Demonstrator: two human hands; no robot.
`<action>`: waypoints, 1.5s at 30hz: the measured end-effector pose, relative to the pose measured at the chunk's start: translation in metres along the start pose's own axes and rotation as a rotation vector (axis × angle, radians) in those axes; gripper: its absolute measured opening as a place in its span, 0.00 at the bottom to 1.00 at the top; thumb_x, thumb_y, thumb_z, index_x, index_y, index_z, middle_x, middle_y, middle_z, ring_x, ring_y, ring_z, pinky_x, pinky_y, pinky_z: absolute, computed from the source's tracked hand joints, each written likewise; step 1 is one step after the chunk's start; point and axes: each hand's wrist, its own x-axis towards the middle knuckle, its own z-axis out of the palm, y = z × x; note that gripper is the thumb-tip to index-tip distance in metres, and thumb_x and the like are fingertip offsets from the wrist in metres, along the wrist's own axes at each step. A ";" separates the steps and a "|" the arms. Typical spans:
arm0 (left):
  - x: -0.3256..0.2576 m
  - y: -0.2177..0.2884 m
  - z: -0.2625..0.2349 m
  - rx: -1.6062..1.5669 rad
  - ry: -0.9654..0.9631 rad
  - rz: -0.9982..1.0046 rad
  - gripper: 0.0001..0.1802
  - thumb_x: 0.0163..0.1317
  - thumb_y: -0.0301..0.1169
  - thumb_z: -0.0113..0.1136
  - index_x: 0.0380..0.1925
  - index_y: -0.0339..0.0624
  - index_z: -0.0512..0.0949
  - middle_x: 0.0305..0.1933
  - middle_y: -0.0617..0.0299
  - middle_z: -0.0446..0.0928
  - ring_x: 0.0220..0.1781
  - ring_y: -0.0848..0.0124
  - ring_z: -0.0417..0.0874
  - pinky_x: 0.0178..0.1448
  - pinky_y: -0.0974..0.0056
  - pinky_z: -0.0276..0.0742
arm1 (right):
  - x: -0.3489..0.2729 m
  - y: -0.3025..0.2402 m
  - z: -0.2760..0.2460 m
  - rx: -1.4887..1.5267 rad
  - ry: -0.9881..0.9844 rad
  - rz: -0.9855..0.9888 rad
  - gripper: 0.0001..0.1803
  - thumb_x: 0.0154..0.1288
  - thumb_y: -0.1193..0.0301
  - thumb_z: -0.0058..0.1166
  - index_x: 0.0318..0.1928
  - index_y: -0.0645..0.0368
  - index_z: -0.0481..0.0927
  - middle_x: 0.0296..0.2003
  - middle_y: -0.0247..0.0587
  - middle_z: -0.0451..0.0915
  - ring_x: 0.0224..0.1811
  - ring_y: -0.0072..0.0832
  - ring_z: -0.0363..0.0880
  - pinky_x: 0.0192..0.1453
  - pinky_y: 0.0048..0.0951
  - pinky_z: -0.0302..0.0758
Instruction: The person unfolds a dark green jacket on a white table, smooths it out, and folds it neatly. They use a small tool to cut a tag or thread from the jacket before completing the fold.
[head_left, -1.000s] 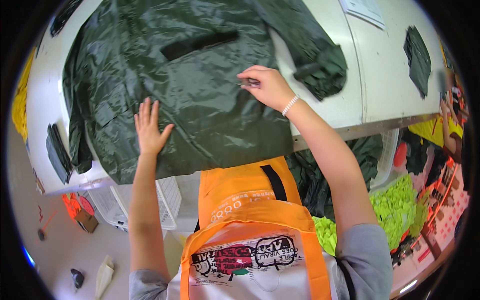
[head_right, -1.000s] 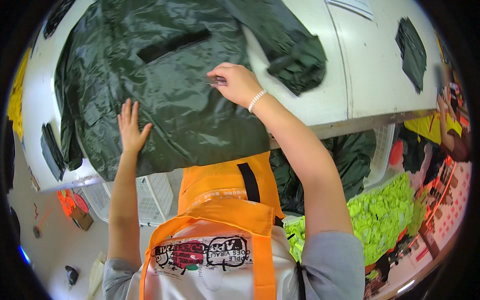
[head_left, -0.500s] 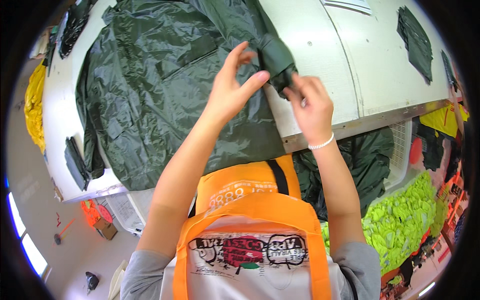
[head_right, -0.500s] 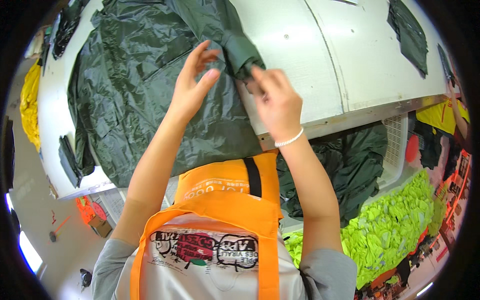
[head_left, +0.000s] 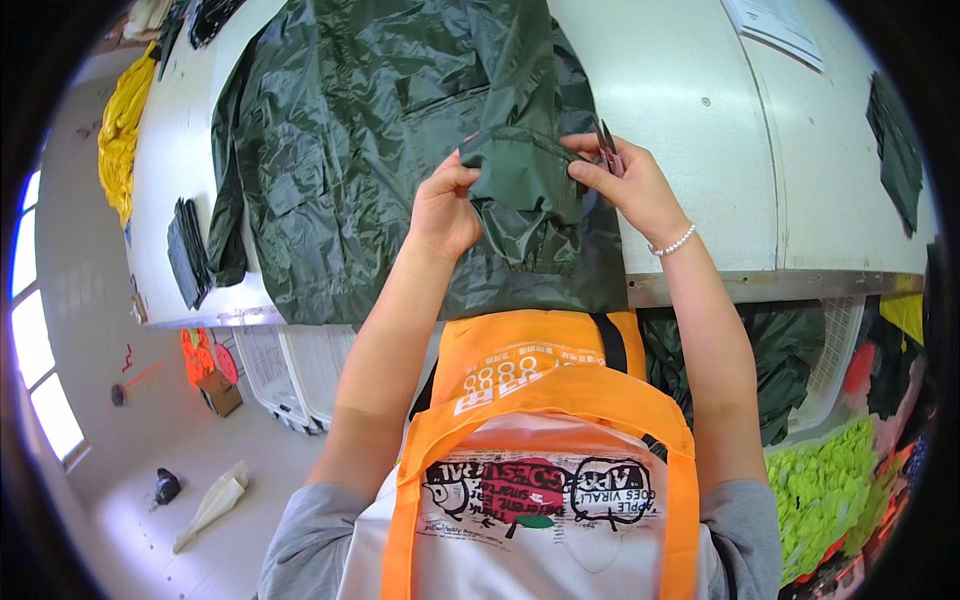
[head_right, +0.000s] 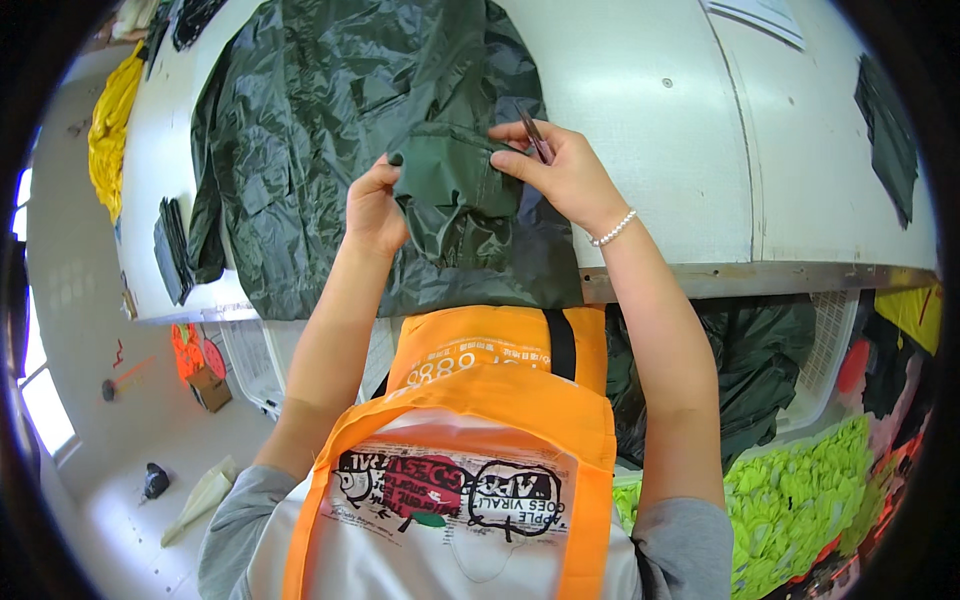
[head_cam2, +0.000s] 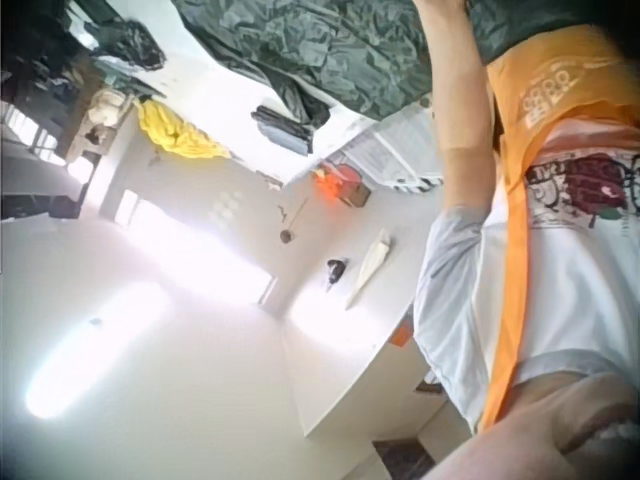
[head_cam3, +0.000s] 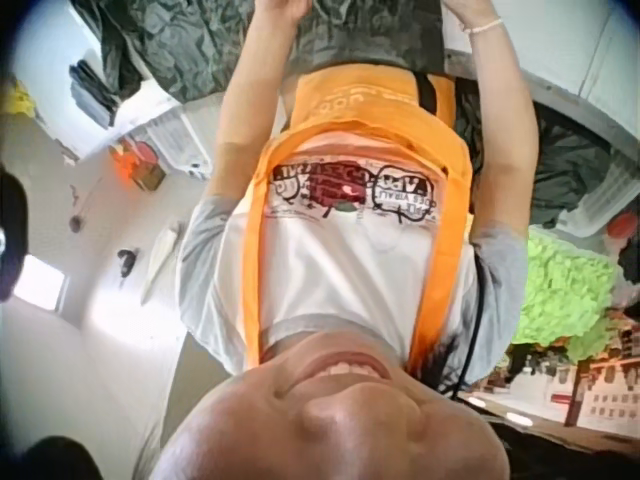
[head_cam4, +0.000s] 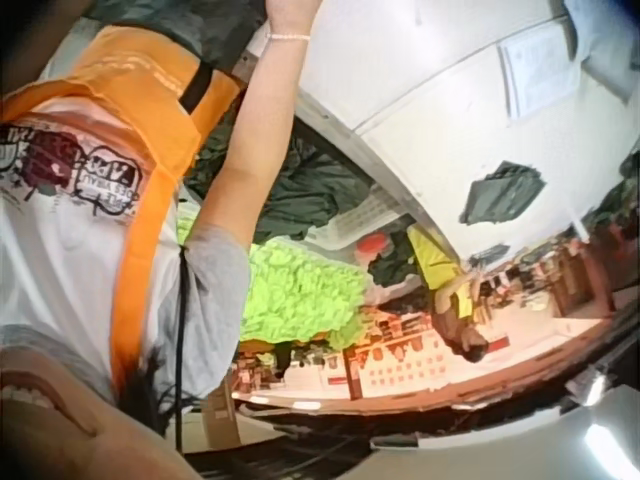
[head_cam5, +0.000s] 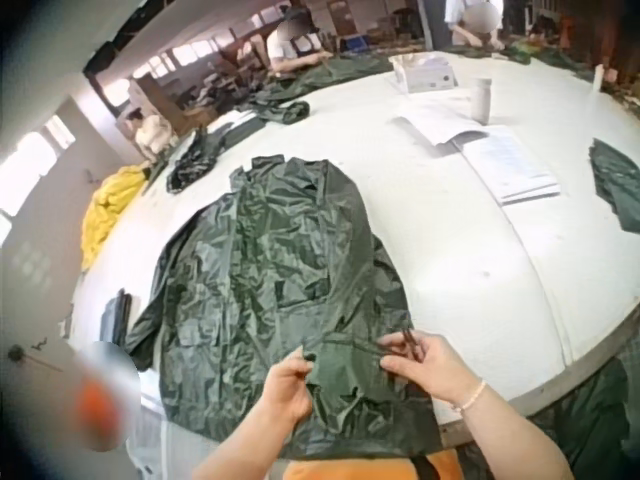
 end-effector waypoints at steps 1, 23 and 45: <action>0.001 0.002 -0.009 0.222 0.066 0.035 0.26 0.51 0.16 0.45 0.54 0.36 0.69 0.50 0.55 0.75 0.52 0.63 0.78 0.58 0.60 0.73 | 0.001 -0.001 0.001 -0.027 -0.019 0.000 0.14 0.61 0.69 0.62 0.46 0.63 0.81 0.35 0.29 0.79 0.34 0.13 0.72 0.44 0.19 0.71; 0.008 0.021 0.062 1.210 -0.282 0.386 0.20 0.60 0.21 0.55 0.54 0.36 0.72 0.34 0.68 0.78 0.38 0.85 0.75 0.45 0.78 0.70 | -0.019 -0.028 0.027 -0.375 0.303 -0.222 0.10 0.53 0.73 0.67 0.29 0.65 0.78 0.23 0.34 0.74 0.23 0.20 0.67 0.29 0.19 0.67; 0.036 0.007 0.038 1.397 -0.004 0.836 0.07 0.57 0.28 0.63 0.31 0.35 0.82 0.29 0.62 0.82 0.32 0.77 0.79 0.40 0.72 0.73 | -0.044 -0.040 0.023 0.226 0.071 0.186 0.09 0.66 0.67 0.55 0.36 0.61 0.77 0.29 0.31 0.78 0.20 0.09 0.61 0.23 0.14 0.58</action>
